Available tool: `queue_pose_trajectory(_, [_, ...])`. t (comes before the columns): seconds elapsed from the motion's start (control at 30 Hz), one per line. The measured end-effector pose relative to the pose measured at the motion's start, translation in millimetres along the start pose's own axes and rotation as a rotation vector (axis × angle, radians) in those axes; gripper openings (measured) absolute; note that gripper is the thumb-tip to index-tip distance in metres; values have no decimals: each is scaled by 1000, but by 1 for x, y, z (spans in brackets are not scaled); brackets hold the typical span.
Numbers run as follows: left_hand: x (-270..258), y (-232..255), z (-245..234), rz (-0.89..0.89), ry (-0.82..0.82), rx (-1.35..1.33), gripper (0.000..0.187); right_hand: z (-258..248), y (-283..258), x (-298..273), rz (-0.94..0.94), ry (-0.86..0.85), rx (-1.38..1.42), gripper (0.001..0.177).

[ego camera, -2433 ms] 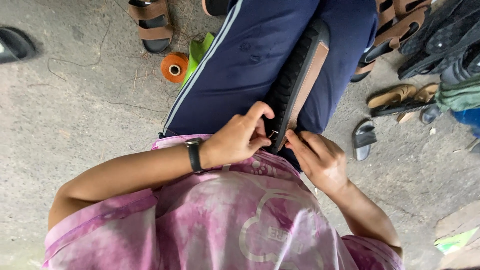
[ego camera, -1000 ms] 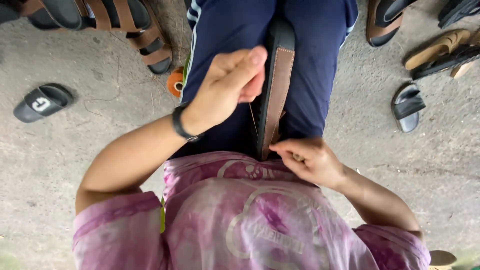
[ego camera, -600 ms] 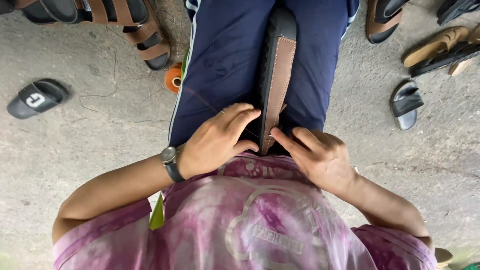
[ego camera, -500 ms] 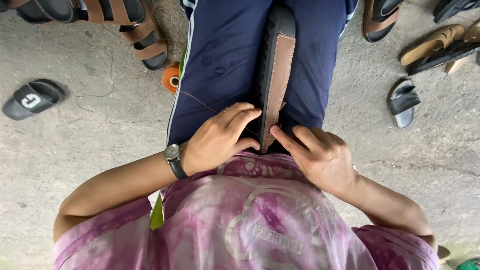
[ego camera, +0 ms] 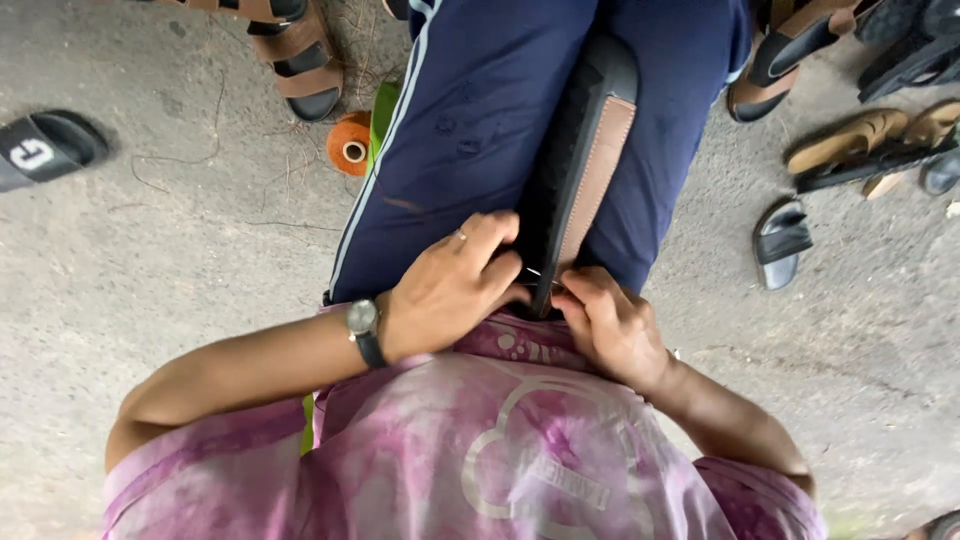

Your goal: Hand-sewing the sole of a brown sandal using a needle and thread

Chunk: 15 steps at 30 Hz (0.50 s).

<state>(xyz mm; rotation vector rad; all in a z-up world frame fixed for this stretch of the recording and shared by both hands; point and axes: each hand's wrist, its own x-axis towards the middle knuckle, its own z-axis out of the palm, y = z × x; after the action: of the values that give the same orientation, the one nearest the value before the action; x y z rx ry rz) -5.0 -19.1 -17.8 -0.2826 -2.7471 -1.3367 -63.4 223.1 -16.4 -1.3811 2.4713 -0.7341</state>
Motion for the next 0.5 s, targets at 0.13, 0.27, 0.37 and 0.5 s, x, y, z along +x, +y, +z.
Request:
queue_pose_trajectory(0.13, [-3, 16, -26, -328, -70, -1010, 14, 1, 1, -7, 61, 22, 68, 29])
queue_pose_trajectory(0.27, [-21, -4, 29, -463, -44, -996, 13, 0, -1, -7, 76, 84, 178, 34])
queue_pose_trajectory(0.37, [-11, 0, 28, -498, -134, -899, 37, -24, -12, 19, 12, 75, 169, 36])
queue_pose_trajectory(0.5, [2, 13, 20, -553, -15, -842, 18, -73, -16, 19, -31, -125, -86, 36])
